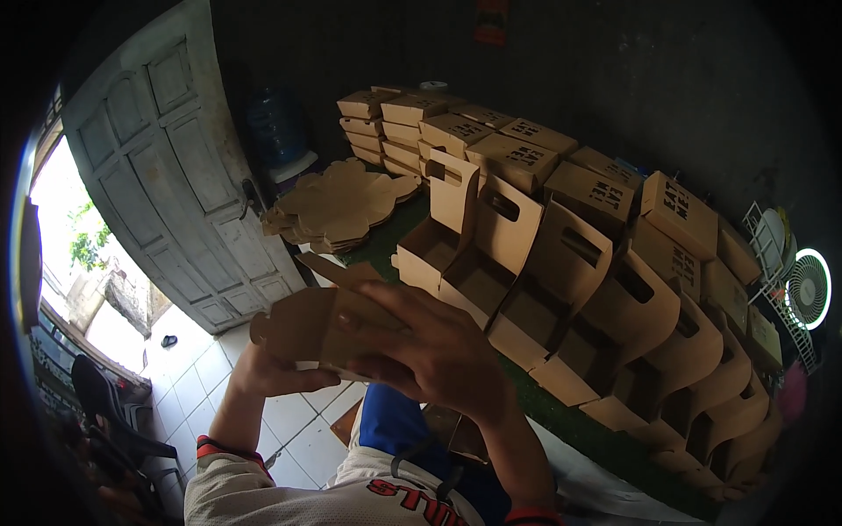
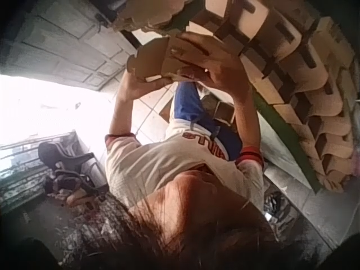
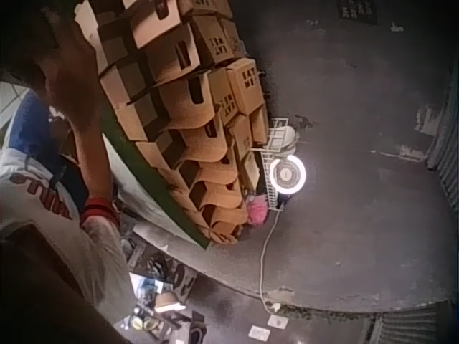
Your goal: The person is folding and assembling flat cardboard food boxes and stacking them on a counter.
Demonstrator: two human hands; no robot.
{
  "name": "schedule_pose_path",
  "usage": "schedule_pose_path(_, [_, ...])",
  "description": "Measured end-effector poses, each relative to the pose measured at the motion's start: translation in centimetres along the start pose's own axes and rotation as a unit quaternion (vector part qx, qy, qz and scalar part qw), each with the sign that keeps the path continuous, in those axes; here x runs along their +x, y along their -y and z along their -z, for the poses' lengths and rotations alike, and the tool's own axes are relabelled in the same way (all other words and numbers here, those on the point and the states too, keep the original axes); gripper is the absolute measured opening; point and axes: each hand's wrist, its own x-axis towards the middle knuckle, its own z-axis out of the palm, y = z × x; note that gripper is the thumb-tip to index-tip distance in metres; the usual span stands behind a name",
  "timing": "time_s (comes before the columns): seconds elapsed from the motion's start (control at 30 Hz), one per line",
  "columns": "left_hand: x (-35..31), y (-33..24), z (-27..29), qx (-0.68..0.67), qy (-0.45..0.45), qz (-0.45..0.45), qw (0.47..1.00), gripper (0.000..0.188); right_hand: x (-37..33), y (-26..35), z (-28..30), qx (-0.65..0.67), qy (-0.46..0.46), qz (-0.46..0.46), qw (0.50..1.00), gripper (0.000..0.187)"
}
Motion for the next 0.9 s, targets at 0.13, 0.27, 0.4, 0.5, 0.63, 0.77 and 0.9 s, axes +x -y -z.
schedule_pose_path(0.13, [0.3,-0.4,-0.6,-0.055,-0.04,0.075,0.995,0.047,0.0,0.1,-0.4,0.0,-0.003,0.002,1.0,0.032])
schedule_pose_path(0.27, [0.3,-0.9,-1.5,-0.054,-0.091,0.115,0.988,0.043,-0.5,0.1,-1.7,0.065,-0.068,-0.084,0.992,0.032])
schedule_pose_path(0.4, [0.7,-1.3,-2.1,-0.045,-0.157,0.086,0.983,0.044,-1.6,1.1,-2.6,-0.065,-0.153,-0.078,0.983,0.038])
schedule_pose_path(0.5, [1.0,-1.4,-2.4,-0.069,-0.208,0.053,0.974,0.045,-2.0,2.0,-3.0,-0.069,-0.114,-0.084,0.987,0.05])
schedule_pose_path(0.63, [0.9,-1.3,-2.0,-0.084,-0.205,0.082,0.972,0.047,-2.1,2.3,-3.3,-0.097,-0.059,-0.086,0.99,0.058])
schedule_pose_path(0.77, [0.8,-1.2,-1.6,-0.014,-0.193,0.042,0.98,0.049,-2.2,1.6,-3.7,-0.116,-0.066,-0.068,0.989,0.056])
schedule_pose_path(0.9, [1.1,-1.2,-1.4,-0.072,-0.208,0.048,0.974,0.048,-2.3,1.2,-3.8,-0.103,-0.083,-0.055,0.99,0.055])
